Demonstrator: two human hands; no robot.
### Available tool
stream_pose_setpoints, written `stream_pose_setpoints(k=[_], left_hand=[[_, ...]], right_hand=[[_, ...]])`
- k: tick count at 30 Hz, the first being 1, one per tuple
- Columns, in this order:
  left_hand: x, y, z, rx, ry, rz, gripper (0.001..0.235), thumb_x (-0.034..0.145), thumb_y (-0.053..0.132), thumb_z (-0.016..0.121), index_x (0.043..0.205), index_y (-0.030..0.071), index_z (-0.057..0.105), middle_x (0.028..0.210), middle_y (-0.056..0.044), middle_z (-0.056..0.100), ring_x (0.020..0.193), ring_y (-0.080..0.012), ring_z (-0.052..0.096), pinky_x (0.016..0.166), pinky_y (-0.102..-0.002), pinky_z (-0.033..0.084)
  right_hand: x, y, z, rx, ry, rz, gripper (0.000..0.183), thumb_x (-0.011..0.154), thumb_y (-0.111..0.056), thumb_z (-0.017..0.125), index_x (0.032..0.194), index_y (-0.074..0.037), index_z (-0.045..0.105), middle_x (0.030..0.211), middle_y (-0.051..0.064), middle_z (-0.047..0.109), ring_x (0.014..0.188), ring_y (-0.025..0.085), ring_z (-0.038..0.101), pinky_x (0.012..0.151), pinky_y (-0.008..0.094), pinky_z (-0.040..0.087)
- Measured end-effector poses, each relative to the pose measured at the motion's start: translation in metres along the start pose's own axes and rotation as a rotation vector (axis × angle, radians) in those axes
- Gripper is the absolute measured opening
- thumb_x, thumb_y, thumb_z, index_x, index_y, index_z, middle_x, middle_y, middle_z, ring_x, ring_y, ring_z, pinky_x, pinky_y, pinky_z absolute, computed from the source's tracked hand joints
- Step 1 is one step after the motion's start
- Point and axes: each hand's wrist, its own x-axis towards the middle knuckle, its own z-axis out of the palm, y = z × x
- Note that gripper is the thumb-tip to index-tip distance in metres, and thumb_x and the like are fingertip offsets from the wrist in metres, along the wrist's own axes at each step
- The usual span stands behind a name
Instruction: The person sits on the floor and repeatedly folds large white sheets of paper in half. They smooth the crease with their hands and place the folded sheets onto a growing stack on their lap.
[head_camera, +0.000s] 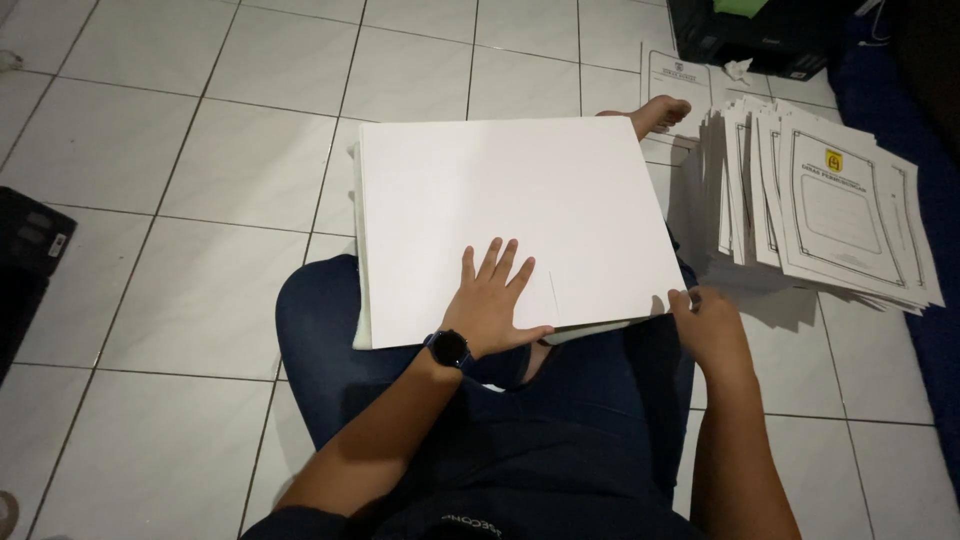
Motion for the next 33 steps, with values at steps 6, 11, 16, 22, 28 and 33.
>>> stream_pose_setpoints(k=[6,11,16,22,28,33], left_hand=[[-0.001,-0.003,-0.001,-0.032,0.003,0.010,0.101,0.089,0.081,0.036,0.161,0.010,0.026,0.169,-0.022,0.013,0.157,-0.0392,0.002,0.122,-0.065,-0.004],[0.002,-0.007,0.009,-0.047,0.053,0.036,0.091,0.096,0.073,0.032,0.159,0.008,0.030,0.168,-0.024,0.016,0.157,-0.0408,0.005,0.121,-0.067,-0.001],[0.007,-0.015,0.026,-0.061,0.131,0.057,0.073,0.101,0.054,0.038,0.157,0.007,0.036,0.166,-0.023,0.022,0.156,-0.0410,0.010,0.122,-0.066,0.002],[0.009,-0.020,0.030,-0.119,0.178,0.083,0.071,0.100,0.051,0.045,0.155,0.007,0.040,0.165,-0.024,0.027,0.156,-0.0419,0.014,0.122,-0.067,0.004],[0.009,-0.021,0.031,-0.139,0.192,0.080,0.072,0.099,0.052,0.048,0.154,0.007,0.042,0.164,-0.024,0.028,0.156,-0.0410,0.015,0.122,-0.066,0.004],[0.010,-0.023,0.034,-0.164,0.215,0.085,0.070,0.099,0.052,0.050,0.152,0.007,0.045,0.163,-0.023,0.031,0.155,-0.0404,0.017,0.122,-0.066,0.005]], right_hand=[[-0.001,0.008,-0.005,0.027,0.009,-0.026,0.070,0.107,-0.051,0.048,0.137,0.011,0.062,0.122,0.039,0.066,0.121,0.053,0.060,0.094,0.062,0.050],[-0.010,-0.010,-0.019,0.450,0.118,-0.007,0.050,0.109,-0.026,0.058,0.143,0.010,0.056,0.130,0.038,0.059,0.118,0.050,0.060,0.092,0.062,0.047],[0.013,0.004,0.016,0.878,0.159,-0.084,0.037,0.101,-0.008,0.058,0.133,0.010,0.060,0.129,0.033,0.056,0.126,0.042,0.054,0.101,0.051,0.045],[0.033,0.033,0.032,0.506,0.365,-0.250,0.030,0.105,-0.005,0.059,0.131,0.008,0.067,0.112,0.031,0.066,0.108,0.037,0.061,0.087,0.048,0.050],[-0.001,-0.023,0.012,0.999,0.301,-0.441,0.036,0.102,-0.020,0.062,0.133,-0.001,0.061,0.126,0.021,0.064,0.123,0.034,0.061,0.105,0.045,0.050],[0.028,-0.013,0.078,2.247,-1.050,-0.875,0.067,0.106,-0.023,0.063,0.163,-0.005,0.032,0.164,0.024,0.038,0.135,0.035,0.054,0.094,0.035,0.050]])
